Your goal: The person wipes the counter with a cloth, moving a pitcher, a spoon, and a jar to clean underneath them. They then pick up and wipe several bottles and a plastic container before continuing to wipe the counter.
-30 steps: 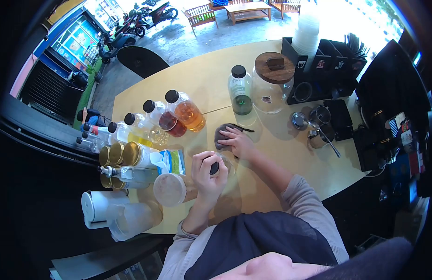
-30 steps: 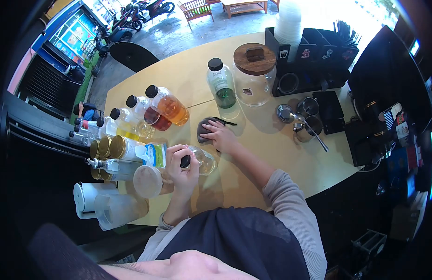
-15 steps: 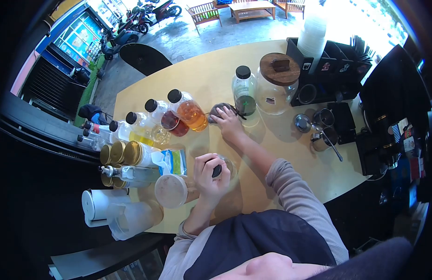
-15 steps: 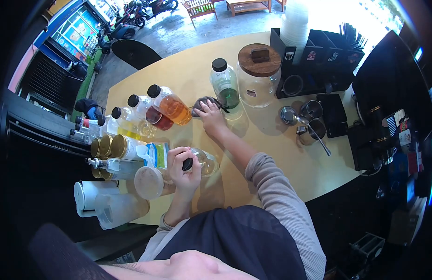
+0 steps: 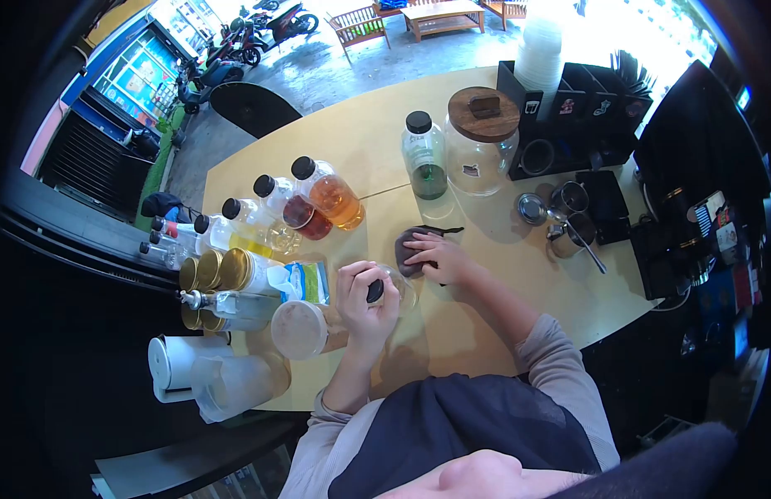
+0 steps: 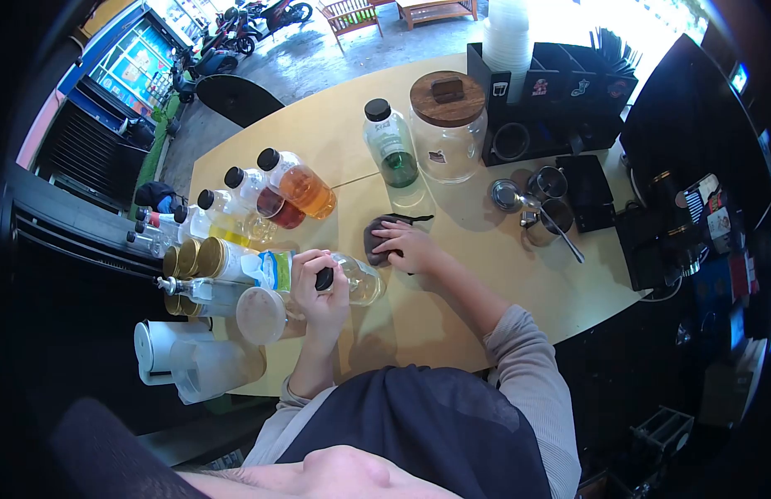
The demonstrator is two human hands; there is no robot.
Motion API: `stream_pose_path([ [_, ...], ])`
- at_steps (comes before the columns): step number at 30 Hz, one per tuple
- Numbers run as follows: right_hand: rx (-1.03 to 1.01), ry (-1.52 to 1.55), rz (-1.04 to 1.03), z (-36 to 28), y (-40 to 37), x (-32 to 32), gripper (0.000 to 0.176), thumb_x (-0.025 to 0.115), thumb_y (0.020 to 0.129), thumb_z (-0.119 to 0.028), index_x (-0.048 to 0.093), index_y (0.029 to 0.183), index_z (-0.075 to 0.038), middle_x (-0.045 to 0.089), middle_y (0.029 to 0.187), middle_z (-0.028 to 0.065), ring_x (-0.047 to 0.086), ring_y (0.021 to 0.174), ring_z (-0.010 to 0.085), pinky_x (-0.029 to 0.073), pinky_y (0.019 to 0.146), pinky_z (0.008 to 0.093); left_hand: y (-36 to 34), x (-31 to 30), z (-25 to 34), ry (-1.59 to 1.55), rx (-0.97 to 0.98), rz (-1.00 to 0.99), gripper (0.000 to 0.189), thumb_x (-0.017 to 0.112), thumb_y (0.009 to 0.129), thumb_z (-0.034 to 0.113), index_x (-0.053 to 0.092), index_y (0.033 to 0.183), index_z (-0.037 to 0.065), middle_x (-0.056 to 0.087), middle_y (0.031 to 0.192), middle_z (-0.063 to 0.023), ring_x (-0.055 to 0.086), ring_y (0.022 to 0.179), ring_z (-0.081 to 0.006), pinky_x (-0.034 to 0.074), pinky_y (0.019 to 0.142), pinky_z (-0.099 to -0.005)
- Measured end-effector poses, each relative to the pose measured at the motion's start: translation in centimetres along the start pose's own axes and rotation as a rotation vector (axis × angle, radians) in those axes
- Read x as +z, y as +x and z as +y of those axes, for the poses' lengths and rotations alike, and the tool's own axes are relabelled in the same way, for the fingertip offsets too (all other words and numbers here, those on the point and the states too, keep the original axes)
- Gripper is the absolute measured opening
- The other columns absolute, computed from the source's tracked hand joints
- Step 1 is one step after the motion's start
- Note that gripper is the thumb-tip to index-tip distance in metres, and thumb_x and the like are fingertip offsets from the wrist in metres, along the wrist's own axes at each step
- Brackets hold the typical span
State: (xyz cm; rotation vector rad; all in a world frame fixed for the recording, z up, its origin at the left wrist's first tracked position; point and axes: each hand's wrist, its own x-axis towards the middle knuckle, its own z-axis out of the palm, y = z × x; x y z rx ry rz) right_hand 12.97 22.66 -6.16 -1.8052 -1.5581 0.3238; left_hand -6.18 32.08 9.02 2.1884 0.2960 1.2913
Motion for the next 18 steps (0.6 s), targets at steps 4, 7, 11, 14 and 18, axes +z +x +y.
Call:
stream_pose_path([
  [4, 0.138, -0.012, 0.196, -0.2, -0.7, 0.2, 0.037, 0.063, 0.084, -0.013, 0.074, 0.119, -0.019, 0.056, 0.146, 0.0076, 0.043, 0.142, 0.0316, 0.032, 0.119, 0.046, 0.0, -0.1, -0.1, -0.003, 0.009, -0.005, 0.016, 0.07, 0.076, 0.0, 0.061, 0.09, 0.004, 0.062, 0.092, -0.0136, 0.062, 0.084, -0.0297, 0.05, 0.074, -0.0386],
  [7, 0.21, -0.169, 0.282, -0.3, 1.0, 1.7, 0.04, 0.063, 0.088, -0.017, 0.068, 0.128, -0.018, 0.053, 0.149, 0.0077, 0.042, 0.143, 0.0318, 0.032, 0.119, 0.0458, 0.1, 0.0, -0.1, -0.008, 0.011, -0.006, 0.016, 0.07, 0.076, 0.001, 0.062, 0.09, 0.004, 0.062, 0.092, -0.0136, 0.062, 0.084, -0.0297, 0.05, 0.074, -0.0386],
  [11, 0.094, -0.258, 0.176, 0.5, 4.5, 2.5, 0.045, 0.061, 0.09, -0.018, 0.061, 0.135, -0.016, 0.046, 0.154, 0.0102, 0.038, 0.145, 0.0328, 0.031, 0.12, 0.0454, 0.1, -0.1, 0.0, -0.002, 0.007, -0.003, 0.016, 0.07, 0.076, 0.001, 0.062, 0.09, 0.004, 0.063, 0.092, -0.0136, 0.062, 0.084, -0.0295, 0.05, 0.073, -0.0385],
  [14, 0.037, -0.332, 0.156, 1.0, 7.7, 3.0, 0.047, 0.059, 0.091, -0.015, 0.058, 0.138, -0.013, 0.046, 0.154, 0.0134, 0.038, 0.145, 0.0346, 0.031, 0.12, 0.0456, 0.1, -0.1, 0.2, -0.001, 0.001, 0.002, 0.016, 0.07, 0.075, 0.001, 0.062, 0.089, 0.004, 0.063, 0.093, -0.0131, 0.062, 0.084, -0.0293, 0.05, 0.073, -0.0384],
  [18, 0.07, -0.356, 0.198, 2.1, 12.3, 3.9, 0.045, 0.055, 0.093, -0.014, 0.057, 0.139, -0.011, 0.045, 0.154, 0.0159, 0.035, 0.146, 0.0352, 0.028, 0.121, 0.0468, 0.0, 0.0, -0.1, 0.006, 0.008, 0.004, 0.017, 0.071, 0.074, 0.0, 0.062, 0.089, 0.004, 0.063, 0.093, -0.0125, 0.062, 0.083, -0.0291, 0.05, 0.073, -0.0384],
])
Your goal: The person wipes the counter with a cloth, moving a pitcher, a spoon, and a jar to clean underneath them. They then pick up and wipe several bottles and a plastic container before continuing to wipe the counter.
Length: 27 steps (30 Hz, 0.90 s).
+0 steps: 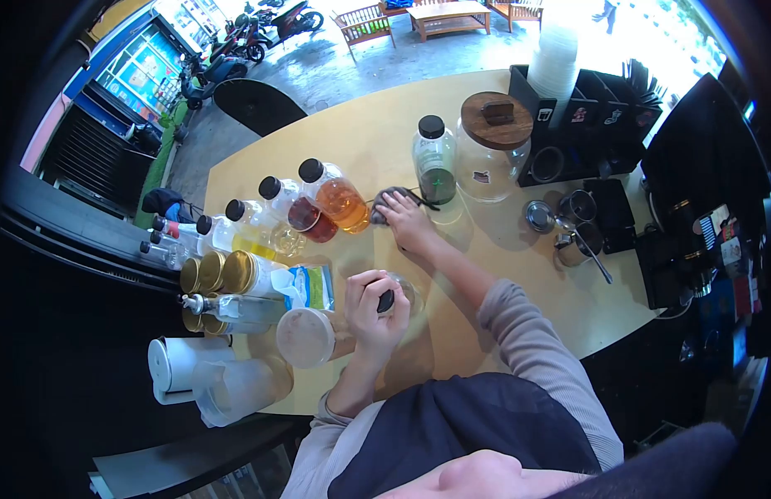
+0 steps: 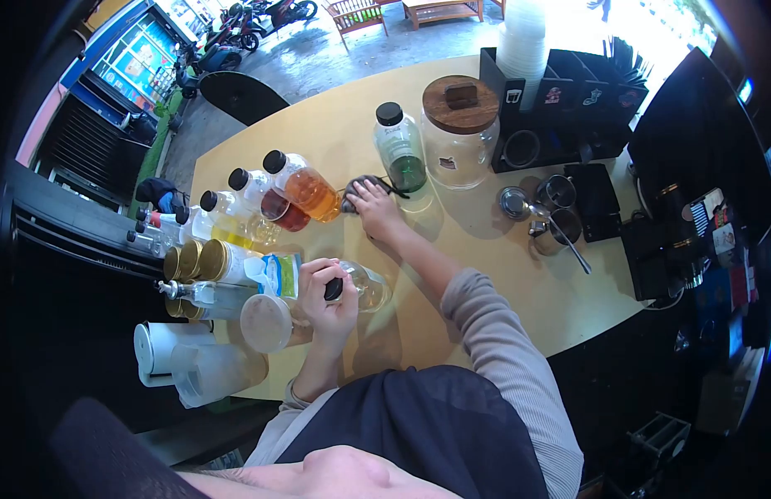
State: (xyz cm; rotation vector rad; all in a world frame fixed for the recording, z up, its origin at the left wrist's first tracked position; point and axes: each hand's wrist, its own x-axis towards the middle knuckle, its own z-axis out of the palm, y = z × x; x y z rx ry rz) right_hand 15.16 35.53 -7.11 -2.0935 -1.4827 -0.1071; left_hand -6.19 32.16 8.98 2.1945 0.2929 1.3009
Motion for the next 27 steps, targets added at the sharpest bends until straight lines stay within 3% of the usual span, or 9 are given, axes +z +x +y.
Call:
stream_pose_path([
  [5, 0.166, -0.003, 0.051, -0.3, 2.3, 1.5, 0.047, 0.051, 0.094, -0.014, 0.055, 0.141, -0.011, 0.044, 0.155, 0.0136, 0.035, 0.146, 0.0342, 0.025, 0.122, 0.0471, 0.1, -0.1, 0.1, 0.005, -0.006, -0.003, 0.018, 0.071, 0.075, 0.001, 0.062, 0.09, 0.005, 0.063, 0.093, -0.0124, 0.061, 0.083, -0.0294, 0.05, 0.073, -0.0385],
  [9, 0.268, -0.131, 0.149, -1.6, 1.4, 2.0, 0.05, 0.047, 0.096, -0.017, 0.051, 0.145, -0.006, 0.043, 0.154, 0.0193, 0.035, 0.146, 0.0374, 0.025, 0.121, 0.0464, 0.1, -0.1, 0.3, 0.007, 0.001, -0.003, 0.016, 0.07, 0.076, 0.001, 0.062, 0.089, 0.004, 0.062, 0.093, -0.0124, 0.061, 0.084, -0.0298, 0.05, 0.073, -0.0385],
  [16, 0.23, -0.082, 0.102, -2.1, -4.4, -0.1, 0.05, 0.05, 0.096, -0.019, 0.051, 0.145, -0.005, 0.043, 0.154, 0.0195, 0.034, 0.147, 0.0372, 0.025, 0.122, 0.0464, 0.1, 0.0, 0.3, -0.01, 0.028, 0.008, 0.018, 0.069, 0.077, 0.002, 0.061, 0.093, 0.004, 0.062, 0.092, -0.013, 0.061, 0.084, -0.0298, 0.05, 0.075, -0.0384],
  [19, 0.199, -0.006, 0.029, -2.2, -8.0, -2.6, 0.047, 0.052, 0.097, -0.02, 0.053, 0.143, -0.009, 0.043, 0.155, 0.0161, 0.035, 0.147, 0.0344, 0.026, 0.122, 0.0449, -0.1, 0.3, 1.0, -0.052, -0.105, 0.033, 0.022, 0.07, 0.078, 0.003, 0.061, 0.098, 0.003, 0.063, 0.095, -0.012, 0.063, 0.089, -0.0272, 0.051, 0.079, -0.0373],
  [21, 0.07, 0.035, -0.002, -1.9, -10.7, -4.1, 0.045, 0.053, 0.097, -0.019, 0.056, 0.141, -0.011, 0.044, 0.154, 0.0152, 0.036, 0.145, 0.0353, 0.028, 0.121, 0.0454, 0.0, 1.0, 1.4, -0.169, -0.211, 0.212, 0.026, 0.071, 0.079, 0.003, 0.06, 0.102, 0.002, 0.066, 0.098, -0.0101, 0.065, 0.093, -0.0214, 0.052, 0.083, -0.0338],
  [22, 0.07, 0.031, 0.007, -1.7, -12.0, -4.7, 0.045, 0.053, 0.097, -0.019, 0.056, 0.141, -0.011, 0.044, 0.154, 0.0152, 0.036, 0.145, 0.0353, 0.028, 0.121, 0.0454, 0.0, 1.0, 1.4, -0.174, -0.202, 0.211, 0.026, 0.071, 0.079, 0.003, 0.06, 0.102, 0.002, 0.066, 0.098, -0.0101, 0.065, 0.093, -0.0214, 0.052, 0.083, -0.0338],
  [24, 0.027, 0.046, -0.02, -1.6, -14.7, -6.0, 0.043, 0.053, 0.097, -0.018, 0.057, 0.139, -0.012, 0.046, 0.153, 0.0146, 0.038, 0.144, 0.0354, 0.029, 0.121, 0.0458, -0.1, 0.5, 1.2, -0.281, -0.389, 0.072, 0.024, 0.073, 0.08, 0.003, 0.06, 0.101, 0.002, 0.068, 0.096, -0.0079, 0.066, 0.089, -0.0164, 0.053, 0.081, -0.0306],
  [27, 0.036, 0.07, -0.023, -1.6, -17.4, -7.5, 0.043, 0.053, 0.097, -0.017, 0.057, 0.139, -0.013, 0.046, 0.153, 0.0146, 0.04, 0.144, 0.0352, 0.029, 0.121, 0.0459, 0.2, 1.5, -0.1, -0.23, -0.288, 0.084, 0.023, 0.073, 0.08, 0.003, 0.06, 0.1, 0.002, 0.068, 0.09, -0.0071, 0.067, 0.081, -0.015, 0.054, 0.077, -0.029],
])
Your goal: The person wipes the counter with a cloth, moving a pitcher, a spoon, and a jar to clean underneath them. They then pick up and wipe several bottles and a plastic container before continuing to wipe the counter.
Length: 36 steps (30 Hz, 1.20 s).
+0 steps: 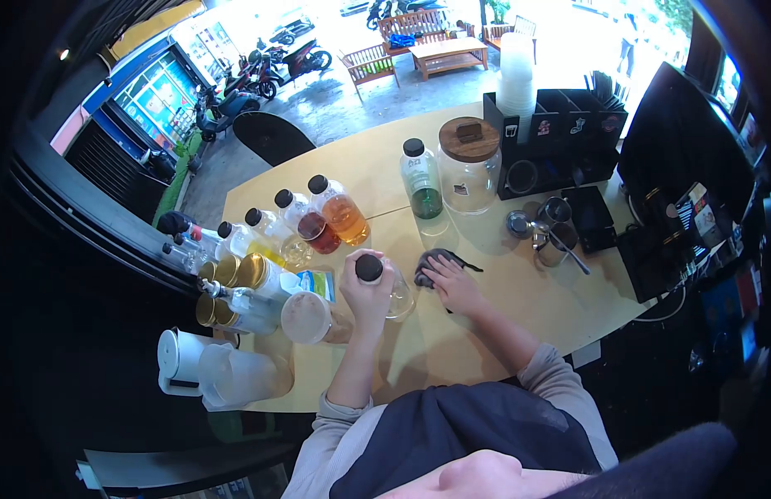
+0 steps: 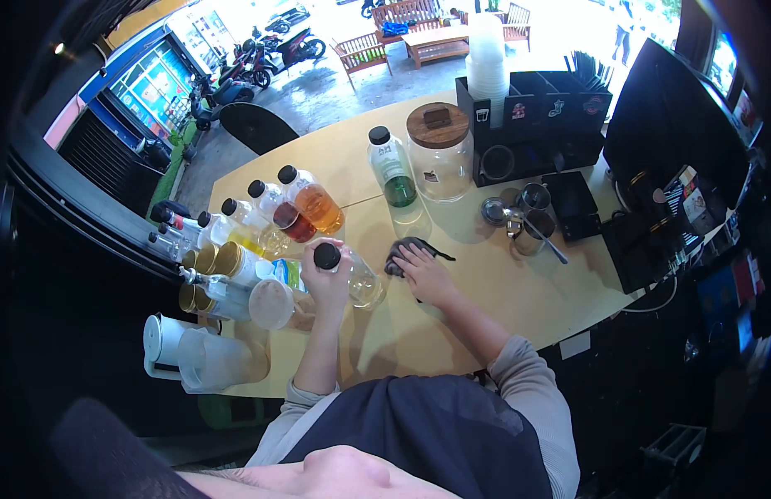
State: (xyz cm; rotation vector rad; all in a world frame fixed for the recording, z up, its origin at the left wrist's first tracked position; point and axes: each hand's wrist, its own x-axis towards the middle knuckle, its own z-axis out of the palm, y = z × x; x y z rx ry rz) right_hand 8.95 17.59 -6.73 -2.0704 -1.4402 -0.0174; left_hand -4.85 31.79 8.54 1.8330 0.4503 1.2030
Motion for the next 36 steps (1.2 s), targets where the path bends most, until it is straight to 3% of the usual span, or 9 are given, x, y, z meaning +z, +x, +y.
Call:
stream_pose_path([
  [13, 0.053, -0.04, 0.029, -1.4, -0.8, -1.0, 0.045, 0.054, 0.094, -0.015, 0.059, 0.138, -0.013, 0.047, 0.153, 0.0105, 0.038, 0.146, 0.0301, 0.028, 0.121, 0.045, 7.5, 6.4, -4.8, 0.061, 0.081, 0.148, 0.023, 0.072, 0.081, 0.007, 0.06, 0.1, 0.003, 0.069, 0.088, -0.0087, 0.068, 0.08, -0.0199, 0.055, 0.077, -0.0334],
  [24, 0.082, 0.008, 0.018, -1.9, -0.7, -1.6, 0.043, 0.052, 0.096, -0.012, 0.058, 0.138, -0.013, 0.047, 0.153, 0.0123, 0.039, 0.144, 0.033, 0.029, 0.121, 0.0472, 10.7, 9.5, -7.8, 0.129, 0.059, 0.27, 0.032, 0.075, 0.08, 0.014, 0.063, 0.107, 0.004, 0.067, 0.093, -0.0112, 0.067, 0.085, -0.0265, 0.053, 0.079, -0.0377],
  [28, 0.081, 0.026, 0.016, -1.7, -0.6, -1.4, 0.044, 0.051, 0.095, -0.012, 0.058, 0.138, -0.012, 0.047, 0.153, 0.0123, 0.038, 0.145, 0.0321, 0.028, 0.121, 0.0475, 11.5, 9.7, -7.9, 0.224, 0.099, 0.261, 0.029, 0.073, 0.085, 0.008, 0.06, 0.111, 0.003, 0.069, 0.092, -0.0093, 0.069, 0.085, -0.0197, 0.054, 0.082, -0.033],
  [31, 0.088, 0.048, 0.01, -1.9, -0.6, -1.8, 0.044, 0.052, 0.095, -0.011, 0.058, 0.138, -0.012, 0.046, 0.153, 0.0129, 0.037, 0.146, 0.0325, 0.028, 0.121, 0.0479, 12.4, 10.0, -8.2, 0.243, 0.104, 0.258, 0.029, 0.074, 0.087, 0.013, 0.061, 0.11, 0.003, 0.069, 0.093, -0.0099, 0.069, 0.086, -0.0203, 0.054, 0.08, -0.0331],
  [33, 0.088, 0.051, 0.004, -1.9, -0.6, -1.8, 0.044, 0.052, 0.094, -0.011, 0.058, 0.138, -0.012, 0.046, 0.153, 0.0129, 0.037, 0.146, 0.0327, 0.028, 0.121, 0.0479, 12.9, 10.3, -8.4, 0.21, 0.09, 0.278, 0.034, 0.078, 0.086, 0.025, 0.063, 0.109, 0.004, 0.068, 0.095, -0.0124, 0.066, 0.087, -0.0284, 0.052, 0.079, -0.0391],
  [36, 0.083, 0.061, 0.001, -1.9, -0.6, -1.9, 0.044, 0.052, 0.094, -0.011, 0.058, 0.138, -0.011, 0.046, 0.153, 0.0132, 0.037, 0.146, 0.0332, 0.028, 0.121, 0.0481, 13.6, 10.5, -8.6, 0.188, 0.114, 0.277, 0.036, 0.076, 0.09, 0.03, 0.063, 0.109, 0.003, 0.068, 0.094, -0.013, 0.067, 0.086, -0.0287, 0.052, 0.078, -0.0387],
])
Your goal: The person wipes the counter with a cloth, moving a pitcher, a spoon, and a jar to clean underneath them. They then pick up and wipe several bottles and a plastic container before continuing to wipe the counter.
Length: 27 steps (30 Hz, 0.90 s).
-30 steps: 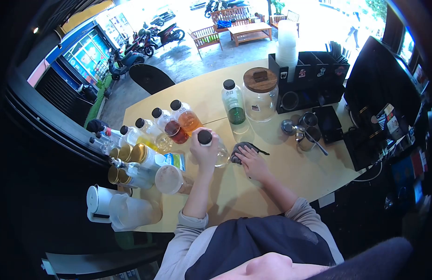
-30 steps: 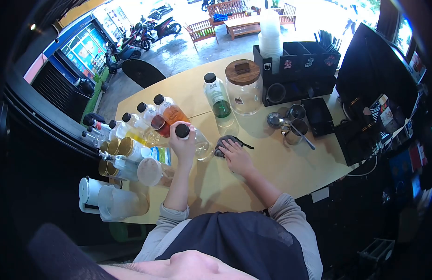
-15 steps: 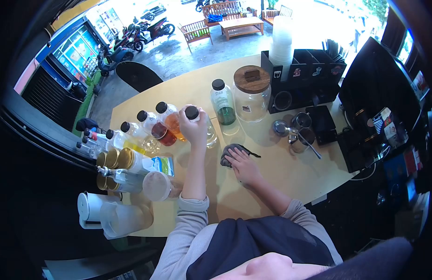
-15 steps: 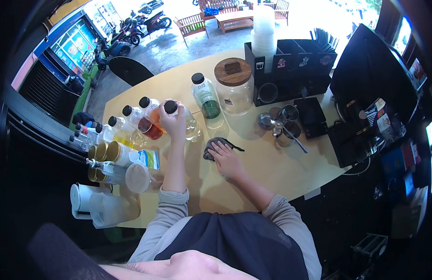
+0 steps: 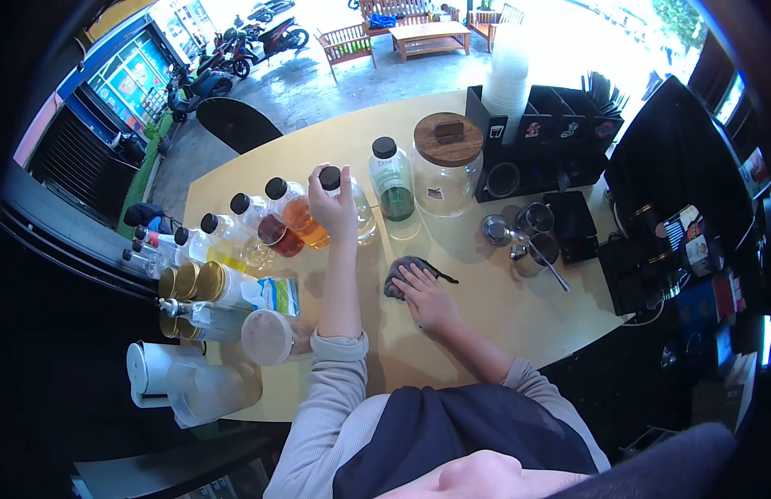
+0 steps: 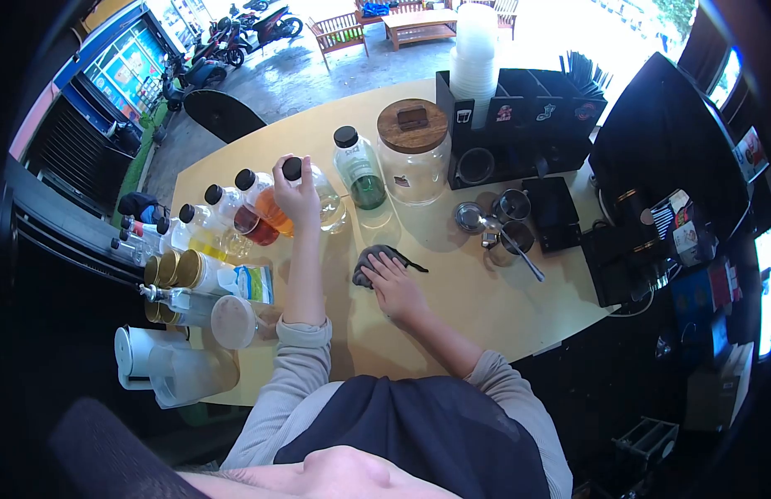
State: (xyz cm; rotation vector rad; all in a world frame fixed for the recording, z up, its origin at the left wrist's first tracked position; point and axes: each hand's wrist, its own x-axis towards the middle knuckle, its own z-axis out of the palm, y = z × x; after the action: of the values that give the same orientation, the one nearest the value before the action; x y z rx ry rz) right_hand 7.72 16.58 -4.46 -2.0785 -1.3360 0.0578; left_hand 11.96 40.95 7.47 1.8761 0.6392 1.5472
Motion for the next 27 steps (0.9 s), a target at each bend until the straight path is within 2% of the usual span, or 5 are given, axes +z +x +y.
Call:
stream_pose_path([
  [6, 0.0, 0.007, -0.008, -0.1, 0.0, -0.3, 0.045, 0.053, 0.094, -0.009, 0.057, 0.139, -0.01, 0.046, 0.153, 0.0141, 0.037, 0.145, 0.0348, 0.028, 0.121, 0.0481, 0.9, 0.9, -0.7, -0.026, 0.029, 0.0, 0.035, 0.074, 0.092, 0.03, 0.063, 0.11, 0.003, 0.069, 0.092, -0.0131, 0.068, 0.082, -0.028, 0.053, 0.074, -0.0367],
  [22, -0.012, -0.006, 0.019, 0.2, 0.0, 0.0, 0.044, 0.054, 0.093, -0.01, 0.059, 0.136, -0.011, 0.048, 0.152, 0.0135, 0.039, 0.144, 0.0342, 0.03, 0.119, 0.0484, 2.4, 2.5, -1.9, -0.045, 0.032, -0.028, 0.034, 0.072, 0.093, 0.032, 0.063, 0.11, 0.004, 0.07, 0.092, -0.0119, 0.07, 0.083, -0.0258, 0.054, 0.076, -0.035],
  [24, -0.025, -0.011, 0.027, 0.3, 0.0, 0.0, 0.044, 0.054, 0.092, -0.01, 0.059, 0.137, -0.011, 0.048, 0.152, 0.0137, 0.039, 0.144, 0.0341, 0.03, 0.119, 0.0483, 2.5, 2.5, -1.9, -0.021, 0.081, -0.026, 0.028, 0.071, 0.095, 0.025, 0.062, 0.111, 0.003, 0.071, 0.091, -0.0101, 0.069, 0.082, -0.0201, 0.053, 0.076, -0.0319],
  [27, -0.045, -0.021, 0.04, 0.4, 0.0, 0.2, 0.044, 0.054, 0.092, -0.011, 0.059, 0.137, -0.011, 0.048, 0.152, 0.0141, 0.04, 0.144, 0.0337, 0.031, 0.119, 0.048, 2.5, 2.5, -1.9, -0.001, 0.069, -0.025, 0.029, 0.071, 0.095, 0.025, 0.062, 0.111, 0.003, 0.071, 0.091, -0.0103, 0.069, 0.083, -0.0203, 0.053, 0.076, -0.0323],
])
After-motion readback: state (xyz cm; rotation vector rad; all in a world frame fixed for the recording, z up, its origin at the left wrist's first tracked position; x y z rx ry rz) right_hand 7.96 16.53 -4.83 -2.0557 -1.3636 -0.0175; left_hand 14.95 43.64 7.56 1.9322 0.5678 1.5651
